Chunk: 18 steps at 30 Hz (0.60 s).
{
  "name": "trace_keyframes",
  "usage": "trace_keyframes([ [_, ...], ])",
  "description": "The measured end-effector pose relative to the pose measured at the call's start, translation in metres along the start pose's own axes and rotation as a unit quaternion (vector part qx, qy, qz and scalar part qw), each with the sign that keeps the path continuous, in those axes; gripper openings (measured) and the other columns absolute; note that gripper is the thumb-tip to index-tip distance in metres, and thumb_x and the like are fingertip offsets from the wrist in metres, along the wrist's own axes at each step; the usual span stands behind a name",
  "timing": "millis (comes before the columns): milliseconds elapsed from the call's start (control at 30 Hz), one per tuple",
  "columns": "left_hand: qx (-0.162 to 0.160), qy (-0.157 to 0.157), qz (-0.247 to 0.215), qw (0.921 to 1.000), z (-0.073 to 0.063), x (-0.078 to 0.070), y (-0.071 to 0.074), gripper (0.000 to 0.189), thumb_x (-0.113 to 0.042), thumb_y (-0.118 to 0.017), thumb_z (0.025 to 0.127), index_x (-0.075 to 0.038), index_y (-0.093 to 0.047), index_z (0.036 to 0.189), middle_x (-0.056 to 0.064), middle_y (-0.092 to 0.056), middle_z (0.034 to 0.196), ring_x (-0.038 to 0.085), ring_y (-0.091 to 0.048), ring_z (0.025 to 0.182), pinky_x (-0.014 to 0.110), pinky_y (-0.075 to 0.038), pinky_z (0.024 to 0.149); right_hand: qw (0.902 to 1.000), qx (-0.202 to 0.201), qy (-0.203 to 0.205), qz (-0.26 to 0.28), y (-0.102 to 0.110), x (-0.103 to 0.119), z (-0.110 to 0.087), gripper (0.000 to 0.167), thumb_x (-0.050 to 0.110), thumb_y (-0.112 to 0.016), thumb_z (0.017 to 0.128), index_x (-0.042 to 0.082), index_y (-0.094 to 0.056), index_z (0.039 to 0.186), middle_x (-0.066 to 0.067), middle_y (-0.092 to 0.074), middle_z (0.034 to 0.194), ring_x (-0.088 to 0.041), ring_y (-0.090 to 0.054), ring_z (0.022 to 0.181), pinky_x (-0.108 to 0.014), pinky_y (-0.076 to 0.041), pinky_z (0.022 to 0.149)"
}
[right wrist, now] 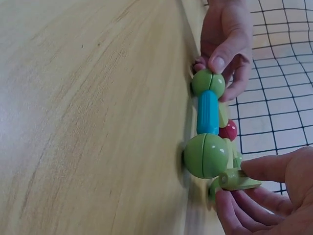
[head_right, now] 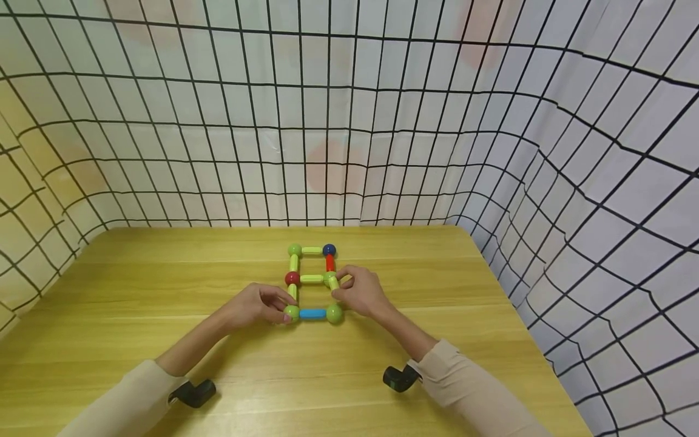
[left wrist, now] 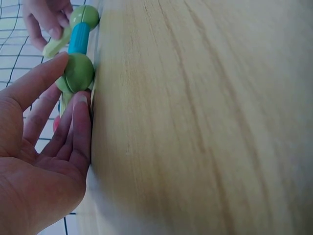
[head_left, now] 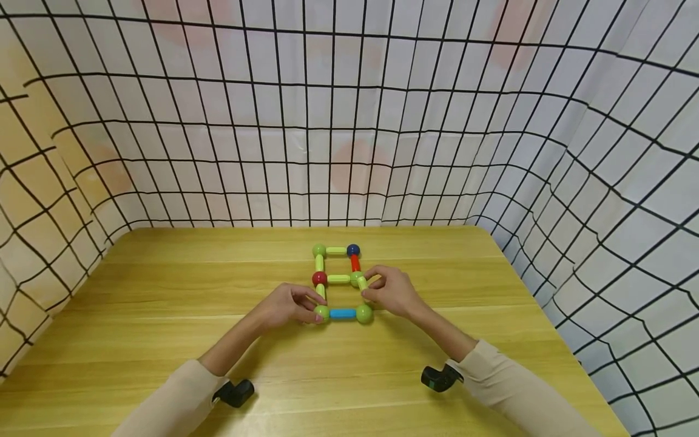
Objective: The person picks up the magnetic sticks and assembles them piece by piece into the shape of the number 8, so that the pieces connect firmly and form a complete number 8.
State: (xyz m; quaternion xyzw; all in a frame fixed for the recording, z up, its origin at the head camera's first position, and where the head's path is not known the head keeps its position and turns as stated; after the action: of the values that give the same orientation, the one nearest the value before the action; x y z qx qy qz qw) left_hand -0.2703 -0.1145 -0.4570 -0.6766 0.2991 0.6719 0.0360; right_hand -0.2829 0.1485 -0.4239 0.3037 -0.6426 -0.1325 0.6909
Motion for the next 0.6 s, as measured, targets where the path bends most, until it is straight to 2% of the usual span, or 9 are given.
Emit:
trace_keyframes([
  [233, 0.002, 0.003, -0.014, 0.9999, 0.0000, 0.0006, -0.0006, 0.029, -0.017, -0.087, 0.080, -0.009, -0.078, 0.107, 0.006, -0.075, 0.095, 0.017, -0.065, 0.088, 0.029, -0.054, 0.071, 0.9998, -0.002, -0.013, 0.017, -0.0044, -0.0027, 0.0016, 0.031, 0.011, -0.077, 0.088, 0.005, -0.067, 0.116, -0.010, -0.077, 0.094, -0.020, -0.075, 0.083, -0.034, -0.060, 0.071],
  [600, 0.002, 0.002, -0.008, 1.0000, 0.0016, 0.0030, -0.0007, 0.029, -0.018, -0.087, 0.081, -0.010, -0.078, 0.107, 0.007, -0.076, 0.096, 0.018, -0.066, 0.088, 0.030, -0.055, 0.071, 0.9988, 0.005, -0.026, 0.041, -0.0097, -0.0068, 0.0037, 0.032, 0.010, -0.077, 0.088, 0.000, -0.065, 0.116, -0.012, -0.077, 0.093, -0.021, -0.076, 0.078, -0.036, -0.061, 0.071],
])
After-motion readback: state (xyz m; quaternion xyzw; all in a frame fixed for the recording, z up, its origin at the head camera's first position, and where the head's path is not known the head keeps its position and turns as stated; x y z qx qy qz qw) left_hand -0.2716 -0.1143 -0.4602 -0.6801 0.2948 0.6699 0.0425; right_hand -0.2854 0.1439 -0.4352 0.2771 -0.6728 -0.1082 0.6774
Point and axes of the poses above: each hand's wrist, its own z-axis towards the middle knuckle, its own y-axis out of the back of the hand, x = y × z, the point moved 2 cm from there along z, towards the middle knuckle
